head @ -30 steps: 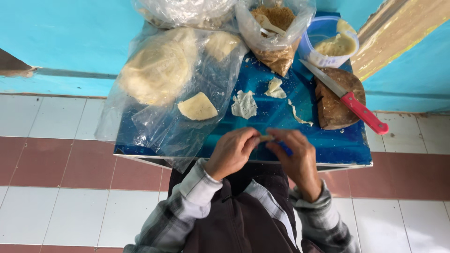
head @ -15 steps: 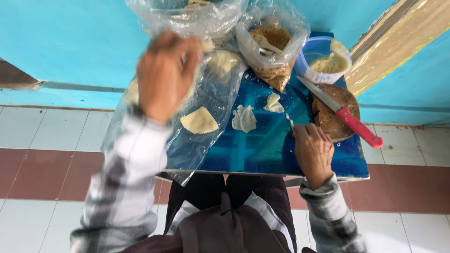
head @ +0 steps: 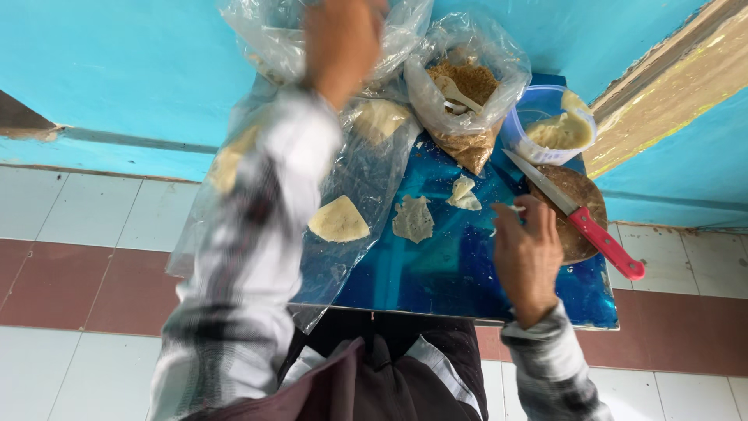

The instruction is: The person pinches pieces from a large ball of dough, flattens them on a plastic-covered board, spoons brown filling from a bag onto each piece, and folds and pinches the dough closed around the filling, setting finished filled pastries aside. A knife is briefly used to move filling.

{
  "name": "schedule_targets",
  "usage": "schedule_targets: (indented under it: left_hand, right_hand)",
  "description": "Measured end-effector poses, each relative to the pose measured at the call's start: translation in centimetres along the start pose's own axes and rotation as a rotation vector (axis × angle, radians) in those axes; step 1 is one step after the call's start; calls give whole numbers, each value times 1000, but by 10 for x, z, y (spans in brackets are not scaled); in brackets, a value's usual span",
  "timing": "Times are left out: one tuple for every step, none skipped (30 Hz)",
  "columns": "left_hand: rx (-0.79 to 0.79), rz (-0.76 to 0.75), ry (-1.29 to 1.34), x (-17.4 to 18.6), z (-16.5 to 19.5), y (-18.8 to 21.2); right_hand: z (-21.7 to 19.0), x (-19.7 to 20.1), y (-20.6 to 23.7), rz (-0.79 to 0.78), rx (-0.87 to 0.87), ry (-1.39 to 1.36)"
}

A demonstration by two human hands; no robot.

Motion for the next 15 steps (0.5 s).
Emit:
schedule_targets:
  left_hand:
    - [49, -200, 119, -5, 18, 20]
    - [-126, -228, 9, -5, 38, 45]
    - [-137, -298, 166, -8, 50, 72]
    - [-115, -353, 198, -12, 59, 99]
    - [-99, -402, 229, -15, 65, 123]
    - [-90, -477, 194, -18, 66, 143]
    - [-81, -549, 158, -18, 66, 159]
    - [-73, -622, 124, -15, 66, 170]
    - [-99, -581, 148, -5, 68, 177]
    - [-126, -540, 172, 9, 71, 182]
    - [-151, -498, 198, 23, 76, 187]
    - [-220, -505, 206, 36, 82, 191]
    - [-289, -511, 214, 48, 90, 198]
    - [-351, -522, 226, 58, 98, 206]
    - [-352, -529, 184, 65, 103, 215]
  right_hand:
    - [-11, -10, -3, 0, 46, 32]
    - [-24, -20, -4, -1, 90, 66]
    - [-37, -36, -3, -64, 75, -69]
    - [-51, -52, -3, -126, 62, -206]
    - [-61, -63, -4, -151, 81, -171]
    - [-71, -73, -5, -175, 100, -138]
    - [-76, -78, -6, -198, 120, -104]
    - [-76, -76, -5, -185, 132, -107]
    - [-74, -71, -5, -173, 142, -111]
    - [-70, -63, -4, -160, 152, -113]
    - [-63, -52, 0, -180, 152, -163]
    - [-55, -38, 4, -200, 155, -212]
    - [-48, -26, 8, -222, 157, -261]
    - [-41, -16, 12, -247, 141, -247]
    - [-35, -7, 17, -272, 128, -235]
Point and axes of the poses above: each hand's wrist, its own y-axis away from the middle knuckle, its own x-axis out of the back of the hand, z = x × y, the point moved 3 cm from there along -y, towards the middle knuckle, and after that the axes turned 15 degrees about -y, right-handed, at the moved point
